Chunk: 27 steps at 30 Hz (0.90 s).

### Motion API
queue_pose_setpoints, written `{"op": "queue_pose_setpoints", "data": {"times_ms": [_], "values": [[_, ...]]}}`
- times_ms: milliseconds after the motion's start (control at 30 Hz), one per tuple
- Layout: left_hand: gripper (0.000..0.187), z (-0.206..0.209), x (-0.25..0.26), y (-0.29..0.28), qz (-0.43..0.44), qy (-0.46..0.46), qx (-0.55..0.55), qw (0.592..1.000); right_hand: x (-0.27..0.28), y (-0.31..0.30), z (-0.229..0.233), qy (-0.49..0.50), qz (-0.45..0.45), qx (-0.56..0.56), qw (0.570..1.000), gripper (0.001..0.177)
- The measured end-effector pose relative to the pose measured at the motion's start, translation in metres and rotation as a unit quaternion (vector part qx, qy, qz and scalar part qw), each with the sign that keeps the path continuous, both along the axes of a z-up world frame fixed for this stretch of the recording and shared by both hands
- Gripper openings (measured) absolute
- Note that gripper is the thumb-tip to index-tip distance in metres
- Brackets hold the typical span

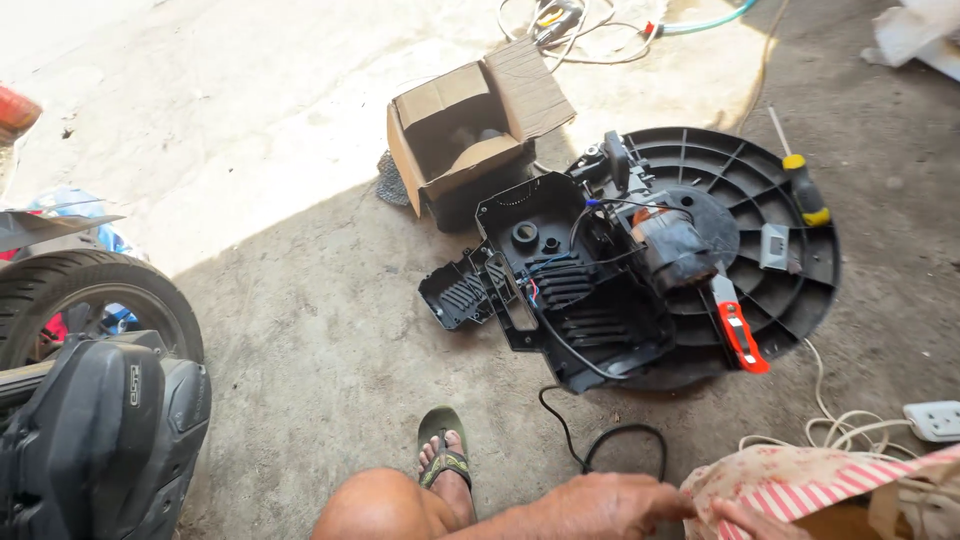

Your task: The person strips the outer insulation from a black power cord using a utility knife, then twists and wraps the exposed wires with electrical tape. The work is performed on a disassembled floor fan placed on the floor.

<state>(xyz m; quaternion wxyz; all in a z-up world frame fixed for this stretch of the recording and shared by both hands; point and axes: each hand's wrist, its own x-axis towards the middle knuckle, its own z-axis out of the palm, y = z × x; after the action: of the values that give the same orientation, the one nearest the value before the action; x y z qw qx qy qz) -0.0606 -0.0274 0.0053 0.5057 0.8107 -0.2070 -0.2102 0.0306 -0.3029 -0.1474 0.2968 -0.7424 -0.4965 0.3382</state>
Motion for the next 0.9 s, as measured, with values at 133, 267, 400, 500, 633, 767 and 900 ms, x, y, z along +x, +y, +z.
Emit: {"op": "queue_pose_setpoints", "data": {"times_ms": [133, 267, 400, 500, 633, 767, 900], "values": [[0.027, -0.051, -0.012, 0.014, -0.003, 0.073, 0.163, 0.984, -0.018, -0.002, -0.016, -0.051, -0.040, 0.014, 0.998, 0.054], [0.031, -0.136, -0.020, 0.003, -0.032, 0.158, 0.195, 0.967, -0.050, -0.032, 0.044, -0.088, -0.144, 0.038, 0.985, 0.051], [0.038, -0.165, -0.028, -0.011, -0.002, 0.140, 0.219, 0.966, -0.042, -0.023, 0.114, -0.061, -0.202, 0.024, 0.977, 0.051], [0.062, -0.148, -0.012, -0.016, -0.002, 0.185, 0.221, 0.957, -0.043, -0.041, 0.163, -0.077, -0.277, 0.019, 0.958, 0.049], [0.054, -0.100, 0.014, -0.024, -0.006, 0.127, 0.180, 0.975, -0.038, -0.094, 0.203, -0.158, -0.429, -0.024, 0.889, 0.036], [0.046, -0.061, 0.013, -0.096, 0.063, 0.143, 0.070, 0.985, -0.042, -0.151, 0.217, -0.214, -0.542, -0.074, 0.810, 0.038], [0.019, -0.094, 0.024, -0.207, -0.082, 0.033, 0.106, 0.990, -0.050, -0.171, 0.194, -0.108, -0.546, -0.135, 0.820, 0.042]]}}
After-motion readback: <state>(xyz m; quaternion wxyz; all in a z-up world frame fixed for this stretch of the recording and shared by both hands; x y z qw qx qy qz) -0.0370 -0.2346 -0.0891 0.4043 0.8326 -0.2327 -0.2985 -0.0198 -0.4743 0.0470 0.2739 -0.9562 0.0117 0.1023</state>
